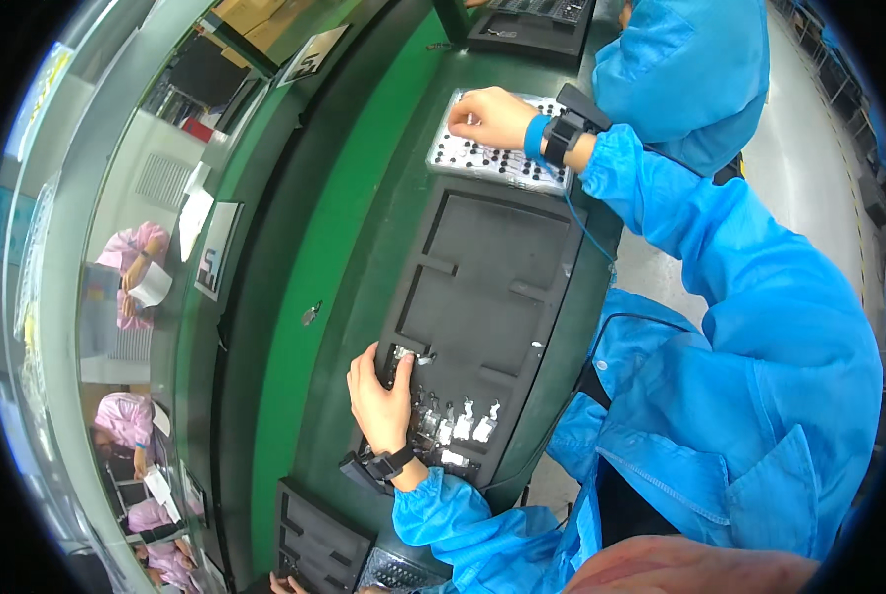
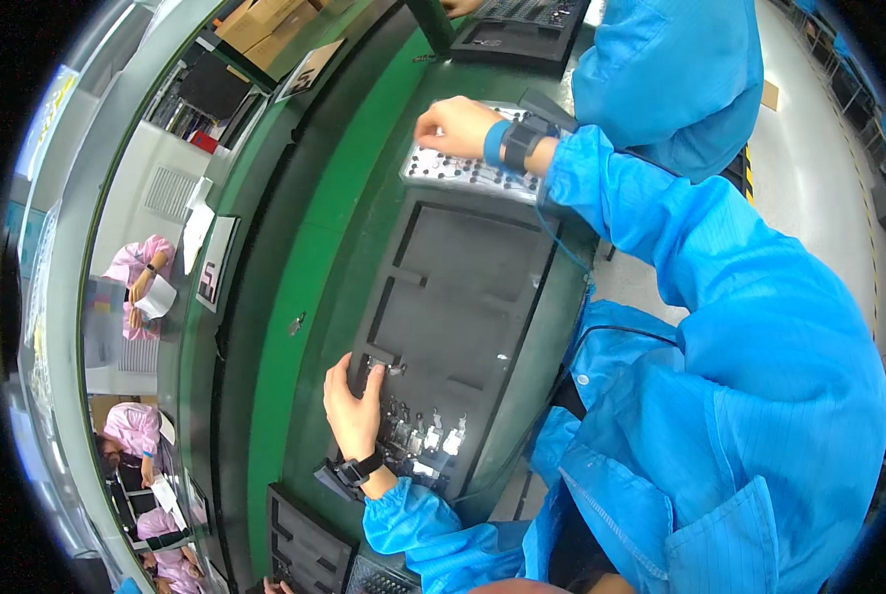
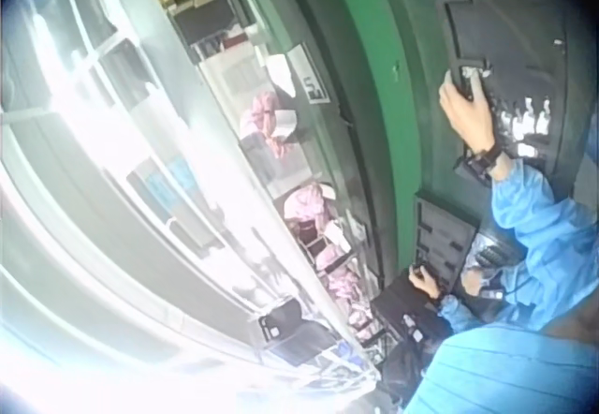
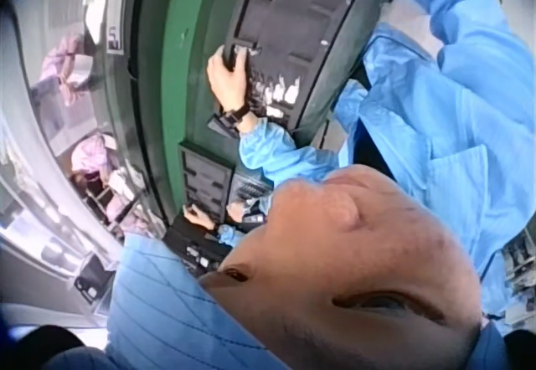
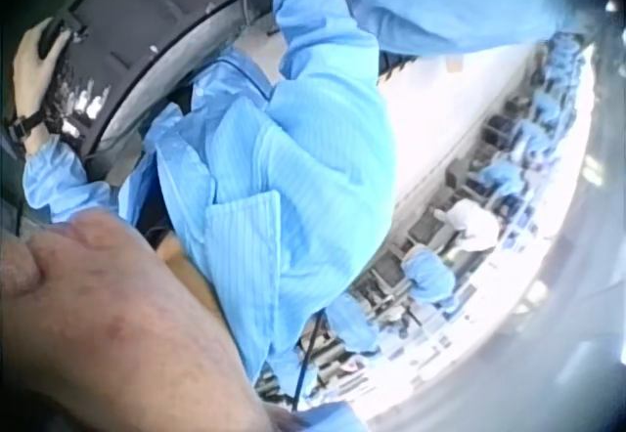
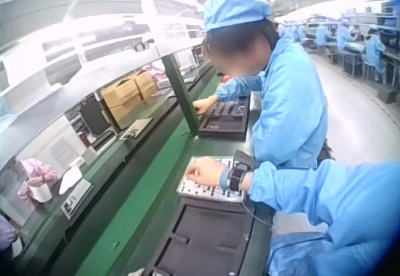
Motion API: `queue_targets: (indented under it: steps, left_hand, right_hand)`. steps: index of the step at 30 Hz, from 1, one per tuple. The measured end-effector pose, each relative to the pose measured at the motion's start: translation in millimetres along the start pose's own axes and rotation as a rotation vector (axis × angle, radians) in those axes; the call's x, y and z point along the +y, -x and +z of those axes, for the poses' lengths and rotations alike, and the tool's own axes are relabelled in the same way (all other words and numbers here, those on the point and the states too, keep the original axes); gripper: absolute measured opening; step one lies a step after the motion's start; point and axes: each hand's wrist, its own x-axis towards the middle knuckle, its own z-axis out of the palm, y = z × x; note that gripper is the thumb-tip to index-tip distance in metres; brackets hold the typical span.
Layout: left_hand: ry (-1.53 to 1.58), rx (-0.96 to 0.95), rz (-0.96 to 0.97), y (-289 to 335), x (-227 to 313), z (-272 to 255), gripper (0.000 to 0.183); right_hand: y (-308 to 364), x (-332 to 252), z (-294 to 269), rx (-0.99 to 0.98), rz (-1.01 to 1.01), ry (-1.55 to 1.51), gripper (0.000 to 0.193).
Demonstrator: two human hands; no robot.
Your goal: Assembling and sorting small electronic or mechanical components into trays on a factory assembly line.
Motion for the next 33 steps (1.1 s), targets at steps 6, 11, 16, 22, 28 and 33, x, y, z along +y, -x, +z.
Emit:
queue_targets:
  steps: [6, 11, 16, 22, 28, 33]
  left_hand:
    - [0.0, 0.001, -0.007, 1, -5, 3, 0.044]
    - [0.078, 0.016, 0.005, 0, -17, 4, 0.038]
    - [0.204, 0.037, -0.104, -3, -25, 7, 0.034]
    - [0.517, 0.027, -0.433, -21, -41, -10, 0.033]
    - [-0.43, 0.348, -0.078, -77, -87, -14, 0.02]
    - [-0.384, 0.199, 0.008, -102, -134, -10, 0.02]
  right_hand:
    - [6, 26, 9, -0.196, -0.061, 0.094, 0.022]
    - [10, 26, 19, -0.118, -0.044, 0.092, 0.02]
    - [7, 12, 15, -0.04, -0.037, -0.084, 0.016]
    - [17, -121, 0, -0.071, -0.338, -0.662, 0.014]
    - [-8, -167, 92, -0.283, -0.259, -0.933, 0.023]
    - [1, -153, 134, -0.618, 0.107, -0.932, 0.023]
